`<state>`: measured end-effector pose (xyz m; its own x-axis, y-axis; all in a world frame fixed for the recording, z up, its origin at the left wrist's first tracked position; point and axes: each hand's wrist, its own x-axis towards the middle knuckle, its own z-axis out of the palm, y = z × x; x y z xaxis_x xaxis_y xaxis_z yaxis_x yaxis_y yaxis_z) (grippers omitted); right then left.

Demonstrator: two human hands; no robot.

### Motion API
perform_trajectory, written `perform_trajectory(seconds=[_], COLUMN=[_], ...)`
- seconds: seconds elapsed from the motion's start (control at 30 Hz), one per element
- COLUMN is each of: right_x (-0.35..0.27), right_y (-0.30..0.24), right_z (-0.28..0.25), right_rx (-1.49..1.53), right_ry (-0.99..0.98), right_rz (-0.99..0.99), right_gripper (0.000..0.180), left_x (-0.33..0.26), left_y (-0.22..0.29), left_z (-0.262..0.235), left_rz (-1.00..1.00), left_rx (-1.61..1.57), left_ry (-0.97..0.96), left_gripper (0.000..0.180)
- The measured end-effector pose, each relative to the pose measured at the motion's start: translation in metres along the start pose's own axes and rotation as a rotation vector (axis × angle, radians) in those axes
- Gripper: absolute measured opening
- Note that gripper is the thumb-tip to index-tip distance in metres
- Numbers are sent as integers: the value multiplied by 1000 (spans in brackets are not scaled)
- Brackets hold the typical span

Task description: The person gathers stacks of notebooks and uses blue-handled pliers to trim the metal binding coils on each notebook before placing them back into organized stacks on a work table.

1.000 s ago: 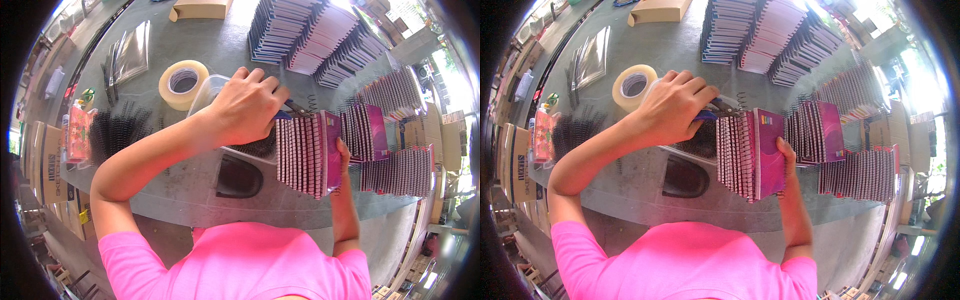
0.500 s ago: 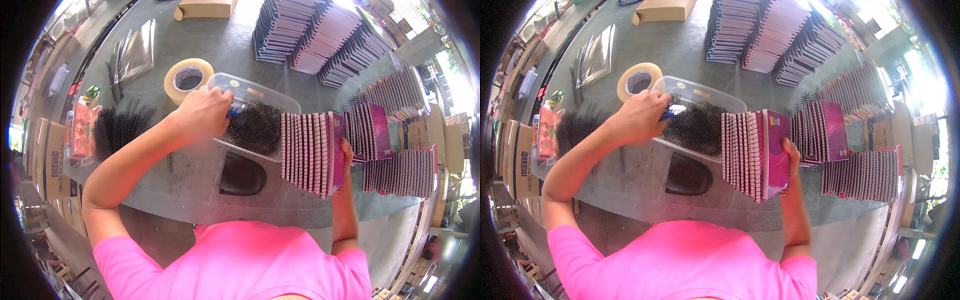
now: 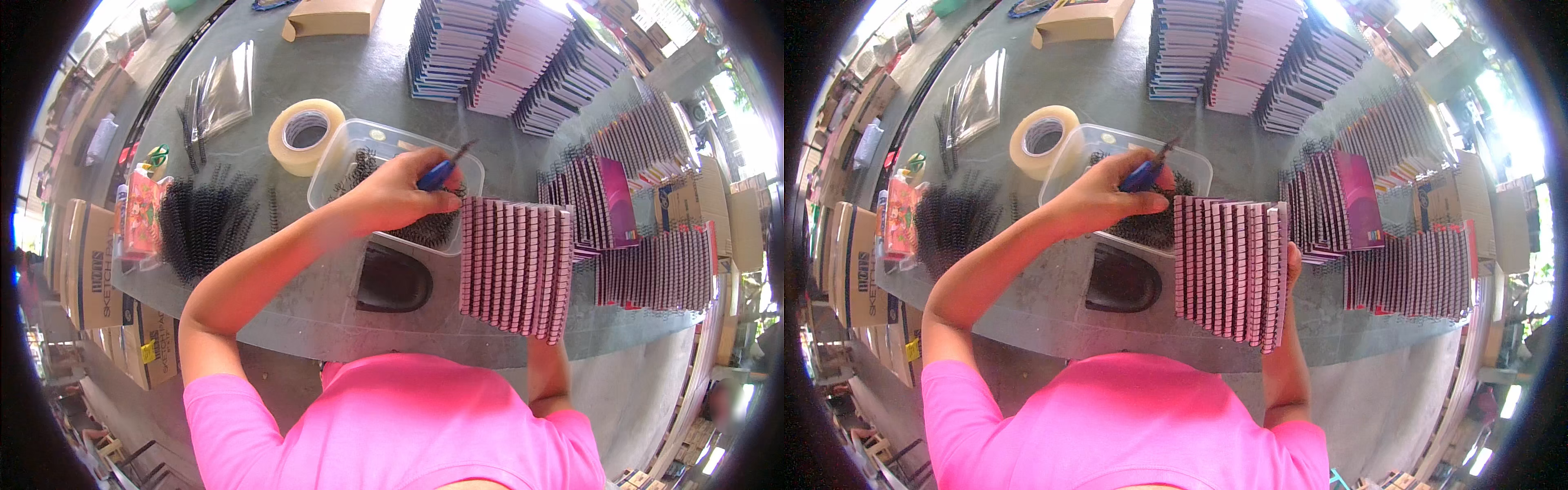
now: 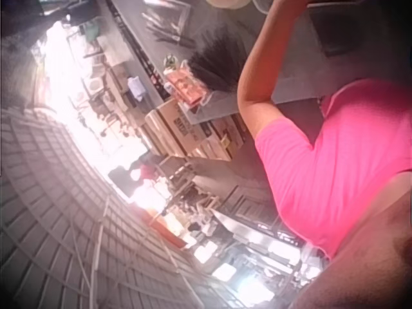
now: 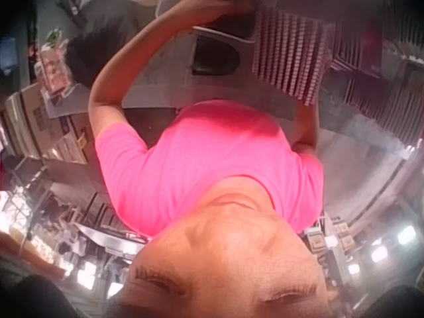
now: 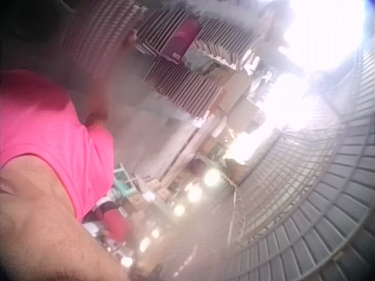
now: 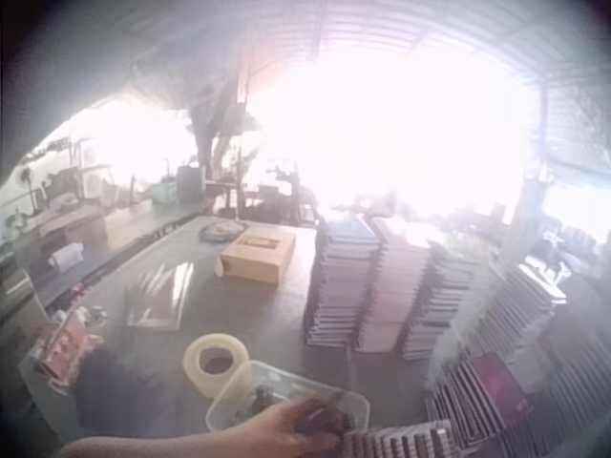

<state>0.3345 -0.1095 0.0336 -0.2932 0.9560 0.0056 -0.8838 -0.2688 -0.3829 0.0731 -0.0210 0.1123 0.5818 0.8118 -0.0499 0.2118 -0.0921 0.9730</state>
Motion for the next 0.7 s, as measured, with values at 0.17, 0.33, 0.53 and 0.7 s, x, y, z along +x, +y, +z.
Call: perform_trajectory(seconds=[0.17,0.33,0.53,0.7], right_x=[-3,-8,-5,1], right_y=[3,5,5,11], right_z=[-4,-7,3,-10], right_rx=[30,8,-146,-30], right_ry=[-31,-36,141,97], right_rz=[21,24,103,-3], right_gripper=[59,59,59,58], left_x=[2,-7,-5,7], left_y=[14,13,20,-8], left_z=[10,5,11,-15], left_rz=[168,58,-67,-172], left_rx=[221,121,139,180], left_ry=[53,83,72,92], left_gripper=[24,19,21,24])
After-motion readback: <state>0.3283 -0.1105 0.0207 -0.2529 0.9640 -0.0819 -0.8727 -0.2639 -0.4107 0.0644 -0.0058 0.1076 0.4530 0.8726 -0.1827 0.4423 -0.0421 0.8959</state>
